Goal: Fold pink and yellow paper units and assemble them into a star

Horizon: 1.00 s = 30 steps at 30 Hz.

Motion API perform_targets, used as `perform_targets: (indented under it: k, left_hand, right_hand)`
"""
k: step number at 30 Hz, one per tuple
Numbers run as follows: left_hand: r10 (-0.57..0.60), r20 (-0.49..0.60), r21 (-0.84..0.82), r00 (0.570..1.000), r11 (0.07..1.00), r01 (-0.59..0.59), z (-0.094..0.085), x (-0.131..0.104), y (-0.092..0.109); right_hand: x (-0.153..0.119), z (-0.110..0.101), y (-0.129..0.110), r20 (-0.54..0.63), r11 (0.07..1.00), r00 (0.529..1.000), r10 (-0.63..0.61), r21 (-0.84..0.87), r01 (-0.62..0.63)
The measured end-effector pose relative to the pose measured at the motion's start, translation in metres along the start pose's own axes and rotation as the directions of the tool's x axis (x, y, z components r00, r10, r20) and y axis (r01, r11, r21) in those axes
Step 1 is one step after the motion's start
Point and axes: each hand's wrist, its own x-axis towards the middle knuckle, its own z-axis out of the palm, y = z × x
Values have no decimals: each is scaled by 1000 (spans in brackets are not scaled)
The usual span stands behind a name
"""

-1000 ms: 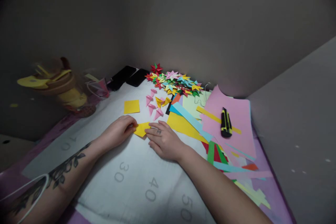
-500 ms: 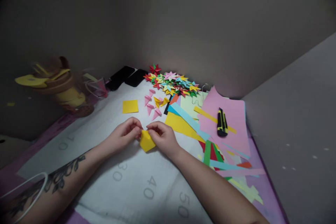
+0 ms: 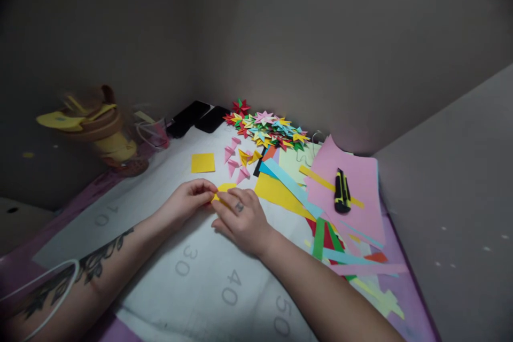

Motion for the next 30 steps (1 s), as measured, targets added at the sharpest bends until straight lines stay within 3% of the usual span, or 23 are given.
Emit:
perform_targets:
  k: [3,6,9,11,14,17,21,30]
  left_hand:
    - [-85,-29,-38,996,996,84,1,1,-4]
    - [-91,-31,34,995,995,92,0,2,-8]
    - [-20,8,293,1000,956,16,-6,1,-8]
    - [81,78,497,994,861,-109,-11,-2,-6]
    - [267,216,673,939,657,-341,-18,-6,-2]
    - [396,368,714,841,459,-529,-20,-8,-1]
    - [406,562,650,721,322,-688,-19,-8,-6]
    - [320,677,652,662,156,-742,-21,-10,-3]
  right_hand:
    - [3,2,-2,31,992,999,-35,-121,38]
    - [5,5,2,15,989,1000,-25,-144,27]
    - [2,8,9,44,994,999,-21,-111,25]
    - [-2,10,14,88,997,995,-41,-64,47]
    - [-6,12,23,138,996,986,-89,33,85]
    - [-9,11,31,152,986,979,-134,117,117]
    - [-10,5,39,149,978,978,-144,174,118]
    - [-9,8,44,185,937,982,-29,348,-38]
